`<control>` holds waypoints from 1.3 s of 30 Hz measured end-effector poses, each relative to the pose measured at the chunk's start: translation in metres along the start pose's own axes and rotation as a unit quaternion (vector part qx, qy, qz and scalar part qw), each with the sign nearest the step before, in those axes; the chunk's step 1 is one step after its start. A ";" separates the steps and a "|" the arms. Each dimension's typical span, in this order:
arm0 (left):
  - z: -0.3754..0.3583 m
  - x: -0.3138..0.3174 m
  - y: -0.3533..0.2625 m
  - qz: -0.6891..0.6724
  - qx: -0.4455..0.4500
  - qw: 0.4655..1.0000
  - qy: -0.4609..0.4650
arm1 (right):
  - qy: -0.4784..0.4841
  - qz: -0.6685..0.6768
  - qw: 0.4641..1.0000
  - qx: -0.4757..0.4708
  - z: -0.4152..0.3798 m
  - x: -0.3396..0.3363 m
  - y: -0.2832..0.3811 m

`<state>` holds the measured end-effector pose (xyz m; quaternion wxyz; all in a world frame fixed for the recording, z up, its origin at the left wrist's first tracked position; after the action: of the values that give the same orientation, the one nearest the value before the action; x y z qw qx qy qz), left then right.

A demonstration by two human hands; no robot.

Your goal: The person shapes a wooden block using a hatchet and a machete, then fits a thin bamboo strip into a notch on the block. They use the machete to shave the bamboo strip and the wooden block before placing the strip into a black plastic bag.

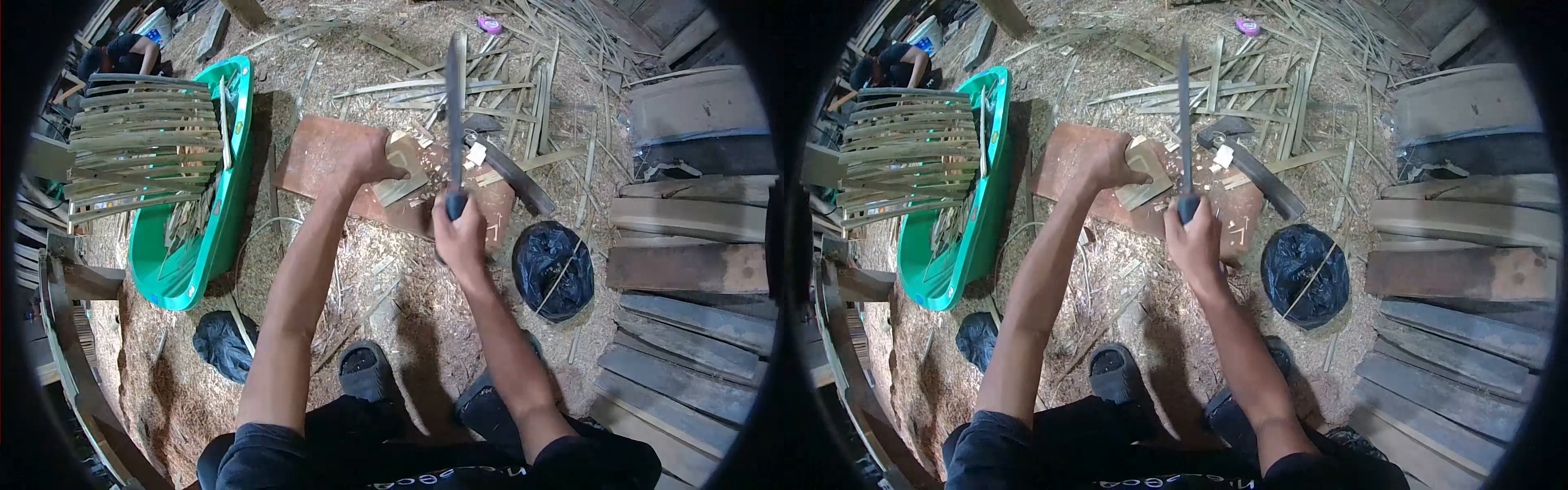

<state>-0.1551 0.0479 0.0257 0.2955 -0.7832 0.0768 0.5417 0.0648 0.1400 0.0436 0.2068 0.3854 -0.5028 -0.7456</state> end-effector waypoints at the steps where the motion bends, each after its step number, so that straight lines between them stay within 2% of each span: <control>1: -0.002 0.000 0.000 -0.003 -0.002 1.000 0.001 | -0.024 0.027 0.999 -0.017 0.004 -0.002 0.008; 3: -0.004 -0.003 -0.002 -0.009 -0.002 1.000 0.000 | -0.076 0.081 0.992 -0.054 0.008 -0.004 0.021; 6: -0.001 -0.001 0.000 0.010 -0.003 1.000 -0.010 | 0.057 -0.024 0.998 0.022 -0.024 0.027 -0.047; 7: -0.002 -0.008 -0.005 0.020 0.000 1.000 -0.008 | 0.101 -0.097 0.989 0.053 -0.033 0.026 -0.048; 10: -0.009 -0.008 -0.007 0.039 0.004 0.999 0.003 | 0.106 -0.054 0.993 0.025 -0.028 0.024 -0.054; 11: -0.008 -0.006 -0.006 0.036 0.008 0.999 0.001 | 0.106 -0.104 0.989 0.019 -0.024 0.024 -0.057; 14: -0.003 -0.006 -0.003 0.023 0.026 0.999 -0.013 | 0.056 0.021 0.996 0.060 -0.001 0.003 -0.008; 15: -0.003 -0.004 -0.003 0.019 0.033 0.999 -0.014 | -0.018 -0.029 0.998 -0.045 0.007 -0.007 0.014; 16: 0.000 -0.002 0.000 0.022 0.036 0.999 -0.016 | -0.051 0.024 0.997 -0.050 0.013 -0.015 0.035; 18: 0.004 0.000 0.002 0.026 0.045 0.998 -0.022 | -0.076 0.077 0.990 -0.093 0.014 -0.015 0.035; 20: 0.000 -0.003 -0.001 0.027 0.037 0.999 0.001 | -0.035 0.053 0.997 -0.037 -0.006 0.005 -0.002; 21: -0.002 -0.005 -0.002 0.029 0.035 0.999 0.012 | 0.049 -0.073 0.995 -0.036 -0.020 0.016 -0.027; 22: -0.002 -0.008 -0.004 0.032 0.036 0.999 0.021 | 0.119 -0.126 0.984 0.049 -0.038 0.024 -0.056; 26: -0.002 0.004 0.006 0.028 0.027 0.999 0.013 | 0.130 -0.117 0.982 0.072 -0.044 0.023 -0.076; 28: -0.006 -0.014 -0.005 0.047 0.011 0.999 0.019 | 0.100 -0.072 0.990 0.062 -0.023 0.018 -0.056; 30: 0.001 -0.005 0.003 0.024 0.023 0.999 0.012 | 0.039 0.003 0.999 0.030 -0.013 0.006 -0.026; 31: 0.004 -0.003 0.004 0.013 0.033 0.999 0.007 | -0.012 -0.007 1.000 -0.016 -0.004 -0.001 0.001; 34: 0.005 -0.003 0.005 0.014 0.035 0.999 0.002 | -0.061 0.083 0.993 -0.052 0.000 0.006 -0.004; 35: 0.004 -0.004 0.006 0.016 0.036 0.999 0.010 | -0.047 0.002 0.998 -0.031 -0.011 0.014 -0.013; 36: 0.005 -0.002 0.009 0.019 0.039 0.999 0.016 | 0.058 -0.028 0.998 0.024 -0.025 0.023 -0.035; 37: 0.007 -0.005 0.008 0.021 0.044 0.999 0.019 | 0.059 -0.100 0.993 -0.007 -0.048 0.034 -0.074; 39: 0.003 -0.010 0.003 0.026 0.036 0.999 0.011 | 0.073 -0.129 0.989 0.028 -0.051 0.040 -0.094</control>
<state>-0.1629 0.0449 0.0331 0.3084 -0.7757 0.1199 0.5374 0.0877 0.1209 -0.0667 0.1344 0.5062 -0.4529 -0.7215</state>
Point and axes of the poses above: each hand's wrist, its own z-axis towards the middle knuckle, its own x-axis out of the palm, y = z × x, the point moved 3 cm from there along z, towards the middle knuckle, and after that the axes turned 14 degrees about -x, right-handed, at the moved point
